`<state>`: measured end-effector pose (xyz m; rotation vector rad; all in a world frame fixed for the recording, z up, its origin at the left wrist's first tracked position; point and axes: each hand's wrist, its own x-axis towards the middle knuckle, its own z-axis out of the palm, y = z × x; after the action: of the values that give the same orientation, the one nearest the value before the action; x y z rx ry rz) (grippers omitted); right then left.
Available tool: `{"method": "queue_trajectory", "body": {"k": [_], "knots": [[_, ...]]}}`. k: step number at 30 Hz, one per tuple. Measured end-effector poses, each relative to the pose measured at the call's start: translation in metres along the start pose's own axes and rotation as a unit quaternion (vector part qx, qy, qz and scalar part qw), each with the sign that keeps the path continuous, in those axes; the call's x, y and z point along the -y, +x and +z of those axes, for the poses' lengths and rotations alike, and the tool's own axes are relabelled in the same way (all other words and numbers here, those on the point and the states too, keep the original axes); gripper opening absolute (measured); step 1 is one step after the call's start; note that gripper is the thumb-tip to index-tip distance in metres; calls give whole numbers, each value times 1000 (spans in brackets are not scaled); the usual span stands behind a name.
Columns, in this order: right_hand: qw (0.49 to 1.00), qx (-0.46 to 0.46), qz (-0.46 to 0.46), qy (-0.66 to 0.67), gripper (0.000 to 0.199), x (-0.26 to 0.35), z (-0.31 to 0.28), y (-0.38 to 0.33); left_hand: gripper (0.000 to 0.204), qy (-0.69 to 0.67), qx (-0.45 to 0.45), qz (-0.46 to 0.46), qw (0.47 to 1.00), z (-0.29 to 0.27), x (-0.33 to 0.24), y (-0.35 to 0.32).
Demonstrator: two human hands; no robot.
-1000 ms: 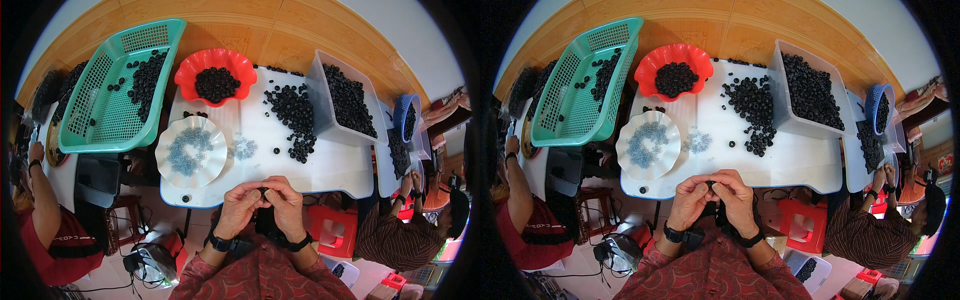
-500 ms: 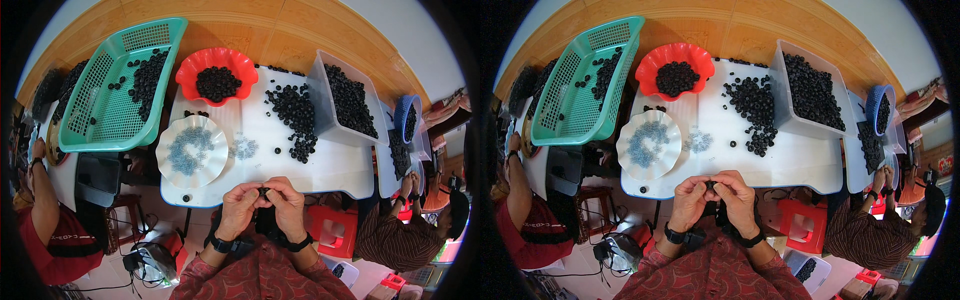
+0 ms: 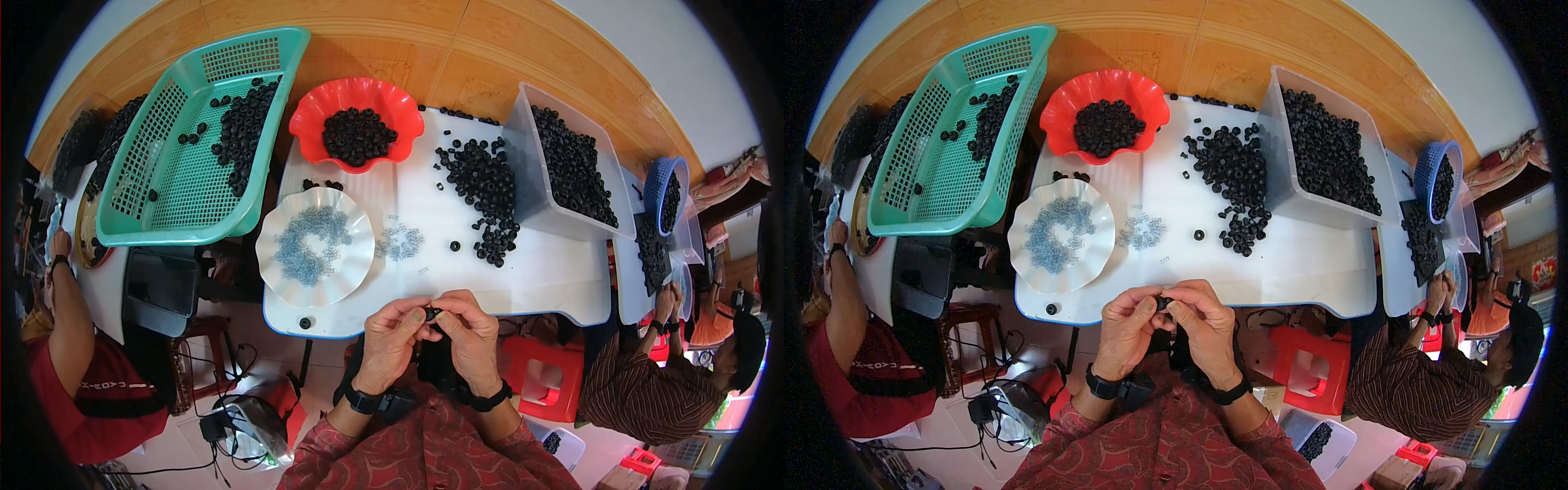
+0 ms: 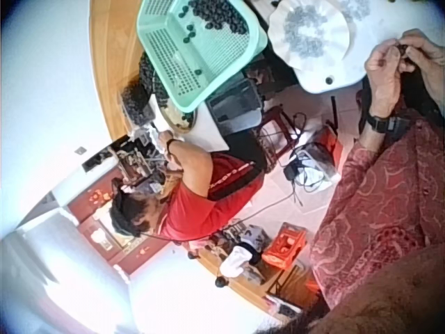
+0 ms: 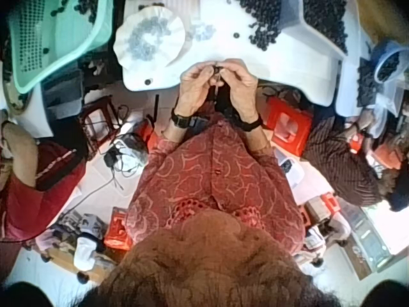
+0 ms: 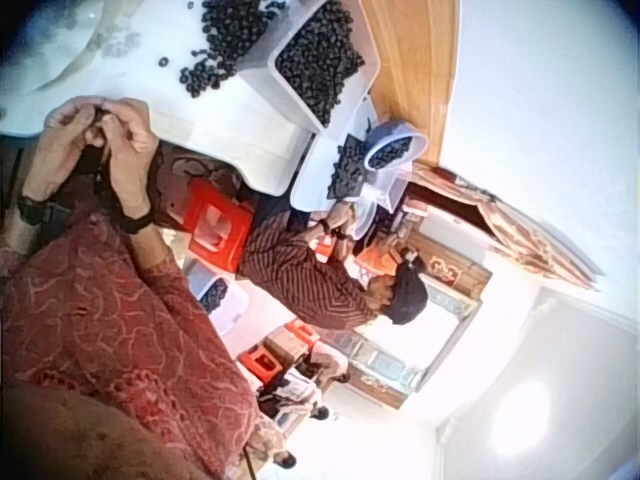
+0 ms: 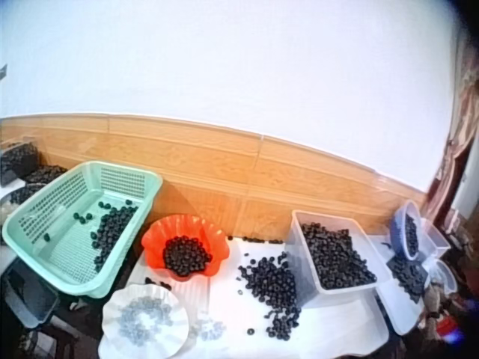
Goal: Inspecting and sorting black rubber gaskets or seals into containers and trays at a workstation.
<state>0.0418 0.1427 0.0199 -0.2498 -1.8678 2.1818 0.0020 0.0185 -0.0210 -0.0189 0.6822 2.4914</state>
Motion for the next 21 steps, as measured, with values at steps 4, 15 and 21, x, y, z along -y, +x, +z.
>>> {"method": "queue_trajectory", "body": {"k": [4, 15, 21], "knots": [[1000, 2, 1, -16, 15, 0, 0, 0, 22, 28, -27, 16, 999, 3, -1, -1], [984, 13, -66, -162, 15, 9, 6, 0, 21, 175, -86, 1, 981, 9, -8, -8], [974, 17, -84, -209, 14, 11, 8, -1, 22, 143, -80, 7, 986, 10, -10, -10]]}}
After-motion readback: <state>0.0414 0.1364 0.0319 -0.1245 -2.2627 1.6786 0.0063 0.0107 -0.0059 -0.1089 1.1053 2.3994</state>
